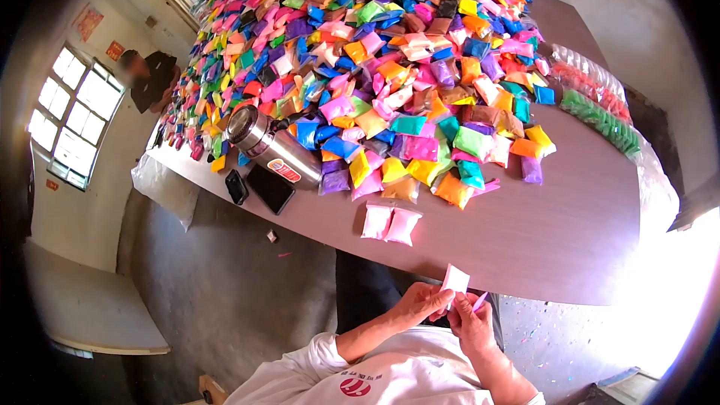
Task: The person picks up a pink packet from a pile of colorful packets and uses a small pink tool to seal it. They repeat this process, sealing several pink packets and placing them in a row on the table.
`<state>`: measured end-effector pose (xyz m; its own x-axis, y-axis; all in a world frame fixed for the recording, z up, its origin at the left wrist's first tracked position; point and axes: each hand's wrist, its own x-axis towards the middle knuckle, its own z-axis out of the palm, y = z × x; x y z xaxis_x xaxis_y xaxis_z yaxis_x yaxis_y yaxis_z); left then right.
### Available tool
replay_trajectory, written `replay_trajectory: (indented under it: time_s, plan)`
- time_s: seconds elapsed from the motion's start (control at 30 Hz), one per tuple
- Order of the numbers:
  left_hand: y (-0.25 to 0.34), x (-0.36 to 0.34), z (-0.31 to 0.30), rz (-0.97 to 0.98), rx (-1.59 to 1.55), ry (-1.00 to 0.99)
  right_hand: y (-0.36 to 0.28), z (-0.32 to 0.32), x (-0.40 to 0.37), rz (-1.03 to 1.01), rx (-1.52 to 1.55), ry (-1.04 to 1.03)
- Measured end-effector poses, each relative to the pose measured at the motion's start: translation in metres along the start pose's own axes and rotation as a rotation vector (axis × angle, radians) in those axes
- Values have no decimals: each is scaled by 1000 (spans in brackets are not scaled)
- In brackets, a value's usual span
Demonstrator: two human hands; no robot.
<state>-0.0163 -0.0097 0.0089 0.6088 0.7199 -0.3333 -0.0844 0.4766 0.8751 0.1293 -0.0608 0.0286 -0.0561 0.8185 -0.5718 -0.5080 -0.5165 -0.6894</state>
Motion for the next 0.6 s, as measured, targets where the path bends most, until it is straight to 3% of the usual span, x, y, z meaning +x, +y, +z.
replay_trajectory:
  time_s: [0.2,0.47,0.6]
  plan:
    - [-2,0,-4,37,62,16,-3,1,-1,11,30,-87]
    - [-10,2,-2,26,117,60,-16,1,1,87,60,-51]
    - [-8,0,0,5,134,98,-6,1,5,-24,40,-76]
